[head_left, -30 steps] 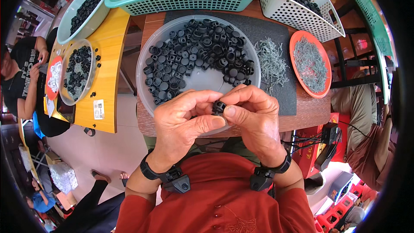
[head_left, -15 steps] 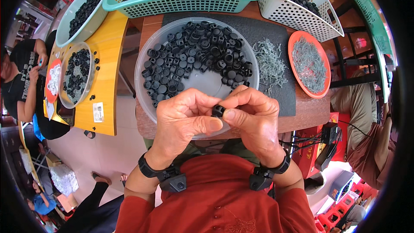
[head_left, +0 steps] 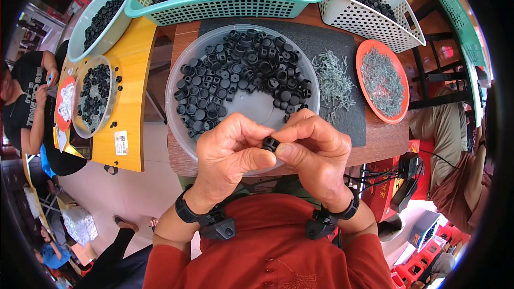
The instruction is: Assembling small black plastic caps by inserting metal pins into them.
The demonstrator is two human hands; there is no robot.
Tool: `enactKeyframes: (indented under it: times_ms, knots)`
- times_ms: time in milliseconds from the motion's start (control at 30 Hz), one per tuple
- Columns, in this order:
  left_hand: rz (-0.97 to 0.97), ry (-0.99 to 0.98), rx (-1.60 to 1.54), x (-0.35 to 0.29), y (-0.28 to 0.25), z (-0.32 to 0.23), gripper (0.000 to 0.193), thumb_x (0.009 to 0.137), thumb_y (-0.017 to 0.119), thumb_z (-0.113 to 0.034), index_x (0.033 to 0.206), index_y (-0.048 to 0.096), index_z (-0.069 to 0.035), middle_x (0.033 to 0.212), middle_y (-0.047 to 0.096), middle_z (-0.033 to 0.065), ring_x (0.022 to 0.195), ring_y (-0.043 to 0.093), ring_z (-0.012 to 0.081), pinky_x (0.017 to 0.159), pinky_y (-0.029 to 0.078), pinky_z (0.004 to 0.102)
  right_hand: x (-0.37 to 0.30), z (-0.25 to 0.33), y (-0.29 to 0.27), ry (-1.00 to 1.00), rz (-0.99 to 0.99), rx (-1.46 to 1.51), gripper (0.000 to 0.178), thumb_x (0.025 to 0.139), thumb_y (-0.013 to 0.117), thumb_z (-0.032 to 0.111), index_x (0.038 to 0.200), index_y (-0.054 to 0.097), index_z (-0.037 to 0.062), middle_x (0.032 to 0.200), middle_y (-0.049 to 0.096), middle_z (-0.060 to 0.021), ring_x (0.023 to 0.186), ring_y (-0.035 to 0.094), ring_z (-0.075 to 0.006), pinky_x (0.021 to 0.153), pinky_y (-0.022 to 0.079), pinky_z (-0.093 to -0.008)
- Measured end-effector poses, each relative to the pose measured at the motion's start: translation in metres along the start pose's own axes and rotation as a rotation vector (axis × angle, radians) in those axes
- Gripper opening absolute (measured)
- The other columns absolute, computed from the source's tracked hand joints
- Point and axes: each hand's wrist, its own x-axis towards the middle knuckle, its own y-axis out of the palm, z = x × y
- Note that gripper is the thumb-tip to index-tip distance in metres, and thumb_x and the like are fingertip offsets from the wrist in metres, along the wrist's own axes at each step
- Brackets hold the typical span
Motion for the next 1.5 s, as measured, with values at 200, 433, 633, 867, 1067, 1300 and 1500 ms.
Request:
enactKeyframes:
  times_ms: [200, 433, 633, 867, 1067, 1300, 1500]
  knots:
    - [0.008, -0.02, -0.065, -0.003, 0.003, -0.002, 0.03, 0.075, 0.074, -0.01, 0.096, 0.058, 0.003, 0.086, 0.065, 0.0081, 0.077, 0.061, 0.0104, 0.068, 0.052, 0.023, -0.002, 0.0, 0.0, -0.04, 0.001, -0.053, 0.014, 0.073, 0.065, -0.01, 0.084, 0.063, -0.0011, 0.076, 0.056, -0.0035, 0.067, 0.051, -0.0087, 0.058, 0.041, -0.0209]
    - [0.027, 0.067, 0.308, -0.008, 0.0, -0.005, 0.028, 0.075, 0.074, -0.016, 0.091, 0.059, 0.001, 0.079, 0.066, 0.0053, 0.072, 0.062, 0.0079, 0.062, 0.05, 0.0207, -0.01, 0.001, 0.003, -0.006, -0.019, -0.026, 0.015, 0.073, 0.065, -0.01, 0.085, 0.064, -0.0011, 0.076, 0.056, -0.0034, 0.065, 0.053, -0.0084, 0.056, 0.042, -0.0212]
    - [0.048, 0.223, 0.499, -0.001, -0.006, 0.005, 0.032, 0.068, 0.079, -0.022, 0.084, 0.06, -0.002, 0.07, 0.064, 0.0039, 0.062, 0.061, 0.0087, 0.054, 0.047, 0.0225, -0.01, 0.001, -0.002, 0.094, 0.017, -0.021, 0.014, 0.074, 0.063, -0.011, 0.085, 0.064, -0.0011, 0.075, 0.055, -0.0037, 0.064, 0.052, -0.0075, 0.055, 0.042, -0.0209]
    - [-0.044, 0.027, 0.317, -0.004, 0.002, -0.008, 0.027, 0.066, 0.079, -0.004, 0.082, 0.058, 0.0, 0.074, 0.065, 0.0076, 0.065, 0.06, 0.0114, 0.057, 0.049, 0.0248, -0.003, 0.011, -0.007, -0.16, 0.109, -0.258, 0.022, 0.073, 0.064, -0.008, 0.094, 0.06, -0.0013, 0.077, 0.053, -0.009, 0.067, 0.053, -0.018, 0.057, 0.043, -0.0274]
    - [-0.088, -0.178, -0.111, -0.003, 0.014, -0.015, 0.024, 0.071, 0.072, 0.006, 0.09, 0.056, 0.004, 0.086, 0.065, 0.0149, 0.076, 0.064, 0.0174, 0.068, 0.053, 0.0282, -0.006, 0.007, 0.003, -0.43, 0.053, -0.495, 0.038, 0.062, 0.069, -0.007, 0.097, 0.056, -0.0015, 0.09, 0.056, -0.0139, 0.069, 0.055, -0.0261, 0.059, 0.046, -0.0327]
    - [-0.079, -0.351, -0.05, 0.0, 0.028, -0.022, 0.03, 0.079, 0.066, 0.0, 0.106, 0.053, 0.004, 0.092, 0.064, 0.0142, 0.083, 0.061, 0.0154, 0.073, 0.051, 0.0261, 0.009, 0.0, -0.032, -0.639, -0.038, -0.764, 0.03, 0.061, 0.068, -0.003, 0.089, 0.058, 0.0003, 0.081, 0.057, -0.0119, 0.068, 0.055, -0.0281, 0.058, 0.045, -0.0353]
    - [-0.078, -0.236, 0.229, 0.008, 0.007, -0.024, 0.022, 0.08, 0.066, -0.007, 0.099, 0.058, 0.001, 0.089, 0.065, 0.013, 0.073, 0.062, 0.0145, 0.066, 0.049, 0.0243, 0.093, 0.051, -0.142, -0.255, -0.346, -0.845, 0.018, 0.064, 0.071, 0.003, 0.079, 0.062, -0.0017, 0.065, 0.059, -0.005, 0.06, 0.055, -0.0123, 0.055, 0.045, -0.0264]
